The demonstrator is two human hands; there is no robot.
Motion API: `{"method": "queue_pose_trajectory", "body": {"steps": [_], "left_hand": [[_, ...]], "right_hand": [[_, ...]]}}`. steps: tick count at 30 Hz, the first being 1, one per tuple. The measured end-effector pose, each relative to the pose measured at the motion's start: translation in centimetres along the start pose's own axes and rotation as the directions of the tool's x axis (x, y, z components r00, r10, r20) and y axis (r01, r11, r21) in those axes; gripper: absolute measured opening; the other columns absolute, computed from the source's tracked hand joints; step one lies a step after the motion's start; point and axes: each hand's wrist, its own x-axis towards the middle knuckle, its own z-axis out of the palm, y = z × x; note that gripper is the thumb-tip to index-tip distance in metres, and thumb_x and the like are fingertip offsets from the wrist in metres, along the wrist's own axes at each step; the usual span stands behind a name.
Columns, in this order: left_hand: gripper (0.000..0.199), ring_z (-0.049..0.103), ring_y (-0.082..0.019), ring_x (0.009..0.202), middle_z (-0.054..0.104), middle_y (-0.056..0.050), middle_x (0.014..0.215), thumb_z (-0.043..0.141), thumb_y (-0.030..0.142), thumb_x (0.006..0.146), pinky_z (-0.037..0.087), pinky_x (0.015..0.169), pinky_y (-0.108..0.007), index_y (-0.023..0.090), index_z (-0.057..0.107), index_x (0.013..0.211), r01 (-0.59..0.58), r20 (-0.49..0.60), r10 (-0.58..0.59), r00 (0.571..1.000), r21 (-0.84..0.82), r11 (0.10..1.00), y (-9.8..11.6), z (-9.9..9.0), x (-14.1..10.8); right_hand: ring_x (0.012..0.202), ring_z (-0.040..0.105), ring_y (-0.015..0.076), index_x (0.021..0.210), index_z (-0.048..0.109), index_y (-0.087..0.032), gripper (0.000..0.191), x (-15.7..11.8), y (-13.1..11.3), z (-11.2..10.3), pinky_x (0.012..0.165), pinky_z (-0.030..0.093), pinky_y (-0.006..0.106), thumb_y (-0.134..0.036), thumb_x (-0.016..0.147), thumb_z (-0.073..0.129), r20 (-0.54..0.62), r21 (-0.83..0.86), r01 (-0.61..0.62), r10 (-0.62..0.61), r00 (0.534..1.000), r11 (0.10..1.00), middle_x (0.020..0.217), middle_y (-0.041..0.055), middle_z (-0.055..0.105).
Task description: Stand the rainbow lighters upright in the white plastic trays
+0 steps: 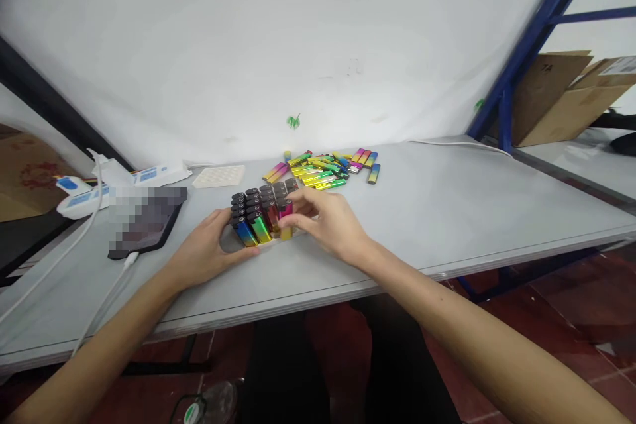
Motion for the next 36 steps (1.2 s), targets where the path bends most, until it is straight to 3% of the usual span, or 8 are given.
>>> {"method": "queue_pose_trajectory", "body": {"steps": [6,17,21,24,27,30,34,36], "left_hand": [[0.074,0.055,-0.031,0.117,0.063,-0.008,0.123,0.067,0.066,0.076,0.045,0.098,-0.043,0.022,0.048,0.133,-0.026,-0.006,0.026,1.0,-0.018,0.999,0.0,0.1,-0.1],[0.076,0.054,-0.031,0.12,0.062,-0.008,0.125,0.066,0.068,0.076,0.045,0.099,-0.043,0.022,0.046,0.133,-0.011,-0.008,0.011,1.0,-0.014,1.0,-0.1,0.3,-0.1],[0.076,0.055,-0.032,0.117,0.063,-0.009,0.122,0.065,0.07,0.075,0.046,0.097,-0.044,0.021,0.049,0.131,0.0,-0.007,0.0,1.0,0.003,1.0,-0.2,0.2,-0.1],[0.074,0.055,-0.032,0.118,0.063,-0.009,0.123,0.065,0.069,0.075,0.046,0.097,-0.044,0.022,0.05,0.129,0.001,-0.015,-0.001,1.0,0.005,1.0,-0.3,0.2,-0.1],[0.073,0.054,-0.031,0.12,0.062,-0.008,0.126,0.066,0.068,0.076,0.046,0.099,-0.044,0.022,0.048,0.131,-0.005,-0.017,0.005,1.0,0.002,1.0,-0.4,0.3,-0.1],[0.074,0.055,-0.031,0.119,0.06,-0.008,0.127,0.066,0.068,0.075,0.045,0.101,-0.044,0.023,0.048,0.131,0.014,-0.009,-0.014,1.0,-0.007,1.0,-0.4,0.3,-0.1],[0.07,0.057,-0.031,0.114,0.06,-0.008,0.12,0.066,0.069,0.075,0.047,0.097,-0.043,0.023,0.051,0.126,0.038,0.006,-0.038,0.999,-0.005,0.999,-0.3,0.1,0.0],[0.07,0.057,-0.031,0.111,0.06,-0.008,0.116,0.066,0.07,0.074,0.048,0.094,-0.043,0.022,0.051,0.123,0.045,0.011,-0.045,0.999,0.002,0.999,-0.3,0.0,0.1]], "right_hand": [[0.077,0.069,0.0168,0.101,0.066,-0.021,0.018,0.5,-0.2,2.6,0.073,0.053,0.031,-0.025,0.084,0.072,0.012,-0.29,0.091,-0.092,0.996,0.953,0.087,0.0022,0.075],[0.076,0.07,0.0161,0.096,0.066,-0.021,0.014,0.9,-0.7,2.3,0.071,0.05,0.028,-0.026,0.084,0.072,0.029,-0.373,-0.043,0.058,0.998,0.927,0.085,0.0002,0.076],[0.068,0.066,0.0172,0.087,0.067,-0.022,0.018,0.7,-0.3,2.2,0.06,0.041,0.028,-0.04,0.086,0.07,0.003,-0.596,-0.071,0.09,0.996,0.8,0.078,0.0012,0.075],[0.058,0.058,0.0154,0.071,0.065,-0.021,0.035,0.3,-0.3,1.8,0.054,0.03,0.027,-0.052,0.089,0.062,0.025,-0.727,-0.029,0.068,0.997,0.687,0.066,0.001,0.069],[0.052,0.05,0.0135,0.063,0.06,-0.02,0.051,0.3,0.0,0.4,0.053,0.025,0.028,-0.056,0.095,0.047,-0.035,-0.781,-0.033,0.009,0.999,0.624,0.057,0.0014,0.062],[0.055,0.051,0.0144,0.068,0.06,-0.019,0.05,1.5,1.5,-2.9,0.055,0.027,0.029,-0.048,0.101,0.035,-0.207,-0.795,-0.147,-0.036,0.978,0.589,0.062,0.003,0.063],[0.09,0.062,0.0253,0.103,0.064,-0.018,0.033,3.7,5.4,-8.5,0.068,0.04,0.032,-0.042,0.096,0.042,-0.471,-0.755,-0.415,0.021,0.882,0.508,0.101,0.0119,0.07],[0.108,0.059,0.0333,0.115,0.062,-0.013,0.043,4.4,7.6,-10.8,0.082,0.043,0.039,-0.046,0.093,0.045,-0.54,-0.729,-0.531,0.114,0.834,0.432,0.114,0.0196,0.067]]}}
